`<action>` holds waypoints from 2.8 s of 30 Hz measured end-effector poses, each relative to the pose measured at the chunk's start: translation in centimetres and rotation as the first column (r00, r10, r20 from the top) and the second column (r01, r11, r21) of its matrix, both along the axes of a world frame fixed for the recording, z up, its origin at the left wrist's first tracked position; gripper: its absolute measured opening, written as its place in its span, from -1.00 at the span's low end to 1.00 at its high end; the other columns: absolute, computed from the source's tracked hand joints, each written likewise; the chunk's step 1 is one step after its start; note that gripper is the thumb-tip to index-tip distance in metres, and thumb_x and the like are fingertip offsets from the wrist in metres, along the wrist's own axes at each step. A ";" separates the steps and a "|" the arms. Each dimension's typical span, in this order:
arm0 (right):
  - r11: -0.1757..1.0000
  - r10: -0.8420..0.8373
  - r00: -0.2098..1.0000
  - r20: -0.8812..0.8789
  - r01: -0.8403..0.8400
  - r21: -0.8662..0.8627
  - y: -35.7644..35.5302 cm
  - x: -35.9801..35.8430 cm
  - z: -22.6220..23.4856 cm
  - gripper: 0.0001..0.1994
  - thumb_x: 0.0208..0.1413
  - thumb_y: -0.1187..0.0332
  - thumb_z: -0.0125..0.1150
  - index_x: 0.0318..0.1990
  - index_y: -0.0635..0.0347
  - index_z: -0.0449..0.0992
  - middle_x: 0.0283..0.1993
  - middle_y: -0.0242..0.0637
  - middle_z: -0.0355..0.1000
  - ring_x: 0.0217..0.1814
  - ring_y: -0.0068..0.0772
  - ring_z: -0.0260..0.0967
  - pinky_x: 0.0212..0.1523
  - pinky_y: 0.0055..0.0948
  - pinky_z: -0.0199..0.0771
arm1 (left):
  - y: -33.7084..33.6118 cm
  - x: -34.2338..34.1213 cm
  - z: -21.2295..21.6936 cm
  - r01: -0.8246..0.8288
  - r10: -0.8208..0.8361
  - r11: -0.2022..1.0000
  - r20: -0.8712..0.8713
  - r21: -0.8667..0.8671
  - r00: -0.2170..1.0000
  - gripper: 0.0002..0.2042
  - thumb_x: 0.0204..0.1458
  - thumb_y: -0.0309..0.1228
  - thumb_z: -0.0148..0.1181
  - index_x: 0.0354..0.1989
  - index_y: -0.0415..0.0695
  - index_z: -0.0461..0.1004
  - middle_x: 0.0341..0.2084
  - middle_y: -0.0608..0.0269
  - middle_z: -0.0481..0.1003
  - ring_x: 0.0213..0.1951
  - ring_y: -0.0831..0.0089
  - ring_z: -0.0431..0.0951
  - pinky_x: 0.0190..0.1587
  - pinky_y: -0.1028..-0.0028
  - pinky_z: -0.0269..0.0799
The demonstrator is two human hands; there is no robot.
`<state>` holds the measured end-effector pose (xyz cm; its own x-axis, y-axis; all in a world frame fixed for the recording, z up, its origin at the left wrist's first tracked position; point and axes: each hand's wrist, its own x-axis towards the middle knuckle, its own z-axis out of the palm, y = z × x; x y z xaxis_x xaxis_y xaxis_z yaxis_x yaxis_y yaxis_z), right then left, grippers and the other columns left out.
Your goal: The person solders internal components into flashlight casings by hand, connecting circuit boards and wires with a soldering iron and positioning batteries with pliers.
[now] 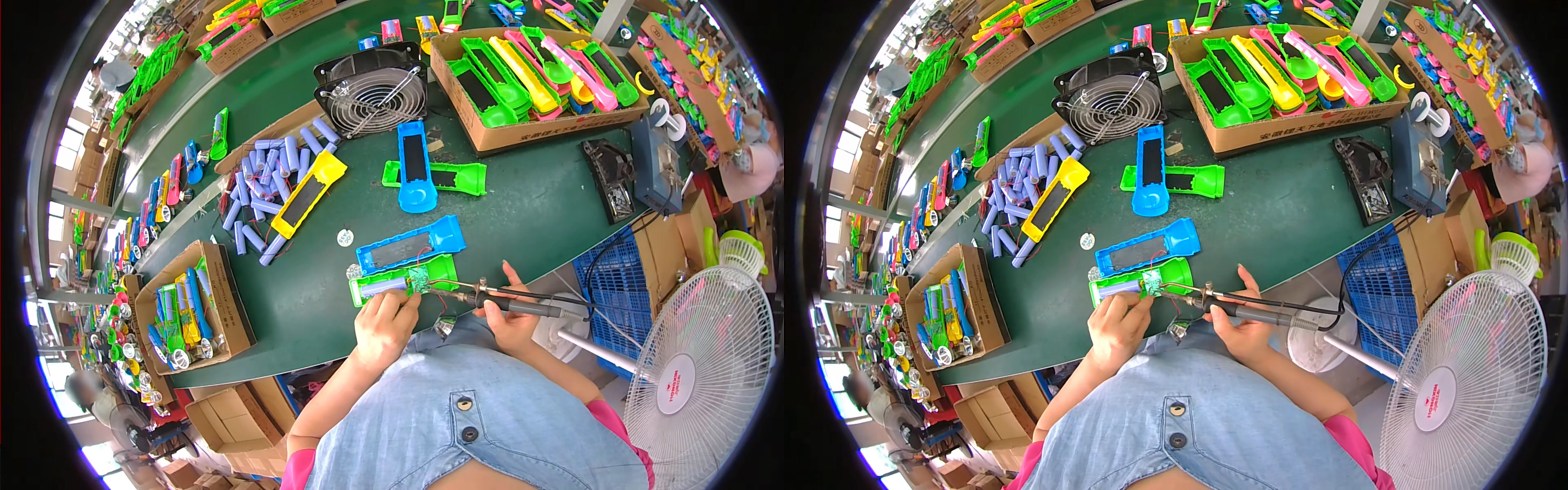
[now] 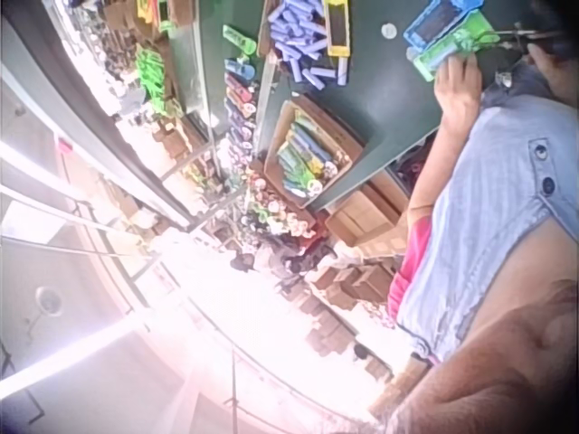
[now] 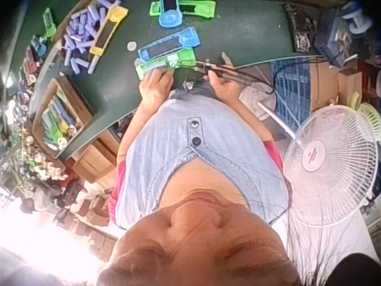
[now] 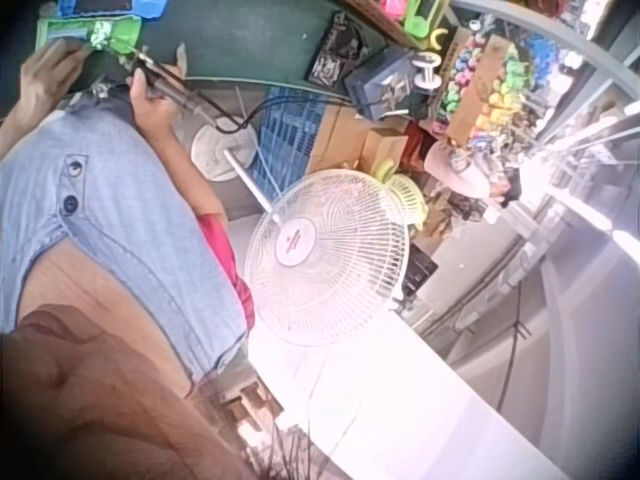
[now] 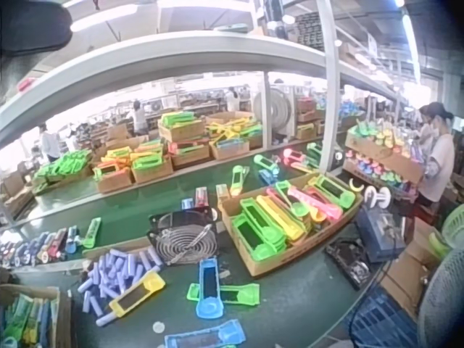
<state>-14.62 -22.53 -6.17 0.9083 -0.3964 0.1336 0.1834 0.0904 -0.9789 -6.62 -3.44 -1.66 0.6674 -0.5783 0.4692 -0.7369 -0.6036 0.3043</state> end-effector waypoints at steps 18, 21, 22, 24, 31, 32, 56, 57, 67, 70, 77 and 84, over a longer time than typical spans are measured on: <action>0.917 0.064 0.969 0.238 0.037 -0.398 -2.5 5.3 3.7 -0.76 0.03 0.50 0.10 -0.11 0.29 0.36 -0.40 -0.28 0.51 -0.39 -0.48 0.48 0.29 0.03 -0.16 | -0.3 0.3 0.2 -0.026 0.025 0.999 -0.048 -0.034 0.999 -0.75 -0.29 -0.57 0.25 -0.34 -0.13 0.53 -0.47 0.27 0.38 -0.48 0.35 0.40 -0.46 0.42 0.34; 0.688 0.064 0.976 0.206 0.107 -0.718 -2.2 9.2 4.0 -0.63 -0.05 0.39 0.22 -0.06 0.26 0.34 -0.36 -0.30 0.49 -0.35 -0.42 0.45 0.30 0.04 -0.23 | -0.2 1.8 1.6 -0.195 0.183 0.970 -0.092 -0.147 0.979 -0.74 -0.24 -0.55 0.24 -0.27 -0.15 0.51 -0.42 0.18 0.36 -0.41 0.26 0.39 -0.40 0.37 0.34; 0.644 0.055 0.975 0.217 0.132 -0.754 -2.2 10.5 3.2 -0.56 -0.10 0.33 0.27 -0.03 0.24 0.33 -0.36 -0.33 0.48 -0.33 -0.39 0.42 0.30 0.07 -0.28 | 0.1 3.2 1.8 -0.252 0.242 0.960 -0.092 -0.121 0.966 -0.72 -0.24 -0.53 0.24 -0.25 -0.15 0.50 -0.41 0.15 0.35 -0.39 0.23 0.38 -0.38 0.35 0.34; 0.558 0.064 0.972 0.227 0.154 -0.815 -1.7 12.6 2.5 -0.40 -0.21 0.22 0.36 0.02 0.20 0.29 -0.35 -0.38 0.42 -0.30 -0.36 0.38 0.27 0.20 -0.38 | 0.9 6.1 1.5 -0.339 0.336 0.941 -0.095 -0.016 0.937 -0.69 -0.25 -0.53 0.20 -0.21 -0.16 0.49 -0.42 0.10 0.37 -0.40 0.17 0.41 -0.34 0.32 0.37; 0.530 0.032 0.982 0.186 0.141 -0.836 -1.2 14.6 0.4 -0.56 -0.09 0.46 0.16 0.03 0.17 0.30 -0.16 -0.34 0.47 -0.12 -0.33 0.42 0.27 0.23 -0.50 | 3.0 6.9 -0.3 -0.335 0.350 0.937 -0.319 0.102 0.881 -0.67 -0.30 -0.61 0.12 -0.24 -0.16 0.51 -0.35 0.04 0.42 -0.41 0.16 0.50 -0.30 0.30 0.43; 0.497 -0.019 0.970 0.241 0.219 -0.840 -1.7 14.4 0.4 -0.49 -0.13 0.48 0.16 0.07 0.14 0.22 -0.29 -0.34 0.42 -0.24 -0.31 0.39 0.26 0.26 -0.47 | 3.2 5.7 -0.5 -0.334 0.349 0.937 -0.325 0.102 0.879 -0.67 -0.30 -0.61 0.12 -0.24 -0.16 0.51 -0.35 0.04 0.42 -0.41 0.16 0.50 -0.30 0.30 0.43; 0.588 0.042 0.992 0.122 0.074 -0.806 -13.4 5.0 -0.2 -0.45 -0.08 0.08 0.22 0.01 0.13 0.20 -0.09 -0.25 0.47 -0.10 -0.10 0.37 0.20 0.09 -0.02 | -9.8 35.1 15.2 -0.047 -0.020 0.995 -0.625 -0.091 0.781 -0.55 -0.11 -0.18 0.25 -0.30 -0.17 0.11 -0.43 0.19 0.32 -0.45 0.48 0.42 -0.52 0.45 0.31; 0.588 0.019 0.989 0.145 0.106 -0.802 -13.2 4.9 -0.1 -0.45 -0.08 0.09 0.22 0.01 0.14 0.19 -0.09 -0.25 0.47 -0.10 -0.12 0.37 0.20 0.08 0.00 | -10.8 38.9 14.0 -0.129 0.095 0.992 -0.595 -0.014 0.798 -0.51 -0.13 -0.15 0.26 -0.27 -0.19 0.12 -0.41 0.14 0.34 -0.44 0.47 0.43 -0.52 0.45 0.34; 0.610 -0.028 0.999 -0.023 -0.001 -0.792 -13.5 6.1 1.1 -0.40 -0.20 0.11 0.31 0.03 0.13 0.29 -0.09 -0.32 0.47 -0.09 -0.25 0.39 0.17 0.00 0.05 | -16.7 53.5 0.8 -0.209 0.289 0.957 -0.600 0.201 0.746 -0.37 -0.30 -0.39 0.36 -0.02 -0.20 0.17 -0.18 -0.05 0.35 -0.16 0.17 0.43 -0.24 0.24 0.42; 0.632 -0.042 0.999 0.004 0.030 -0.775 -13.9 5.6 0.7 -0.39 -0.18 0.11 0.30 0.05 0.10 0.26 -0.09 -0.29 0.48 -0.09 -0.23 0.41 0.16 0.00 0.06 | -20.2 49.4 3.9 -0.120 0.002 0.813 0.204 0.570 0.979 -0.58 -0.13 -0.51 0.11 -0.02 -0.10 0.28 -0.04 0.06 0.29 0.08 0.12 0.26 0.02 0.25 0.27; 0.620 -0.002 1.000 0.008 0.008 -0.785 -13.3 5.2 1.0 -0.38 -0.18 0.08 0.29 0.06 0.12 0.25 -0.11 -0.26 0.48 -0.10 -0.21 0.41 0.19 0.03 -0.01 | -18.5 51.8 1.4 0.348 -0.768 0.503 0.223 0.791 0.601 -0.72 -0.14 -0.47 0.08 -0.18 -0.12 0.30 -0.03 0.05 0.31 0.14 0.12 0.22 0.17 0.21 0.13; 0.611 0.003 1.000 0.026 0.019 -0.791 -13.1 4.5 0.2 -0.40 -0.14 0.06 0.25 0.03 0.18 0.26 -0.11 -0.22 0.47 -0.11 -0.19 0.40 0.24 0.11 -0.17 | -17.6 40.5 14.9 0.427 -0.529 0.804 0.169 0.415 0.832 -0.43 -0.38 -0.47 0.26 -0.08 -0.20 0.19 -0.36 0.03 0.41 -0.23 0.01 0.42 0.03 0.16 0.26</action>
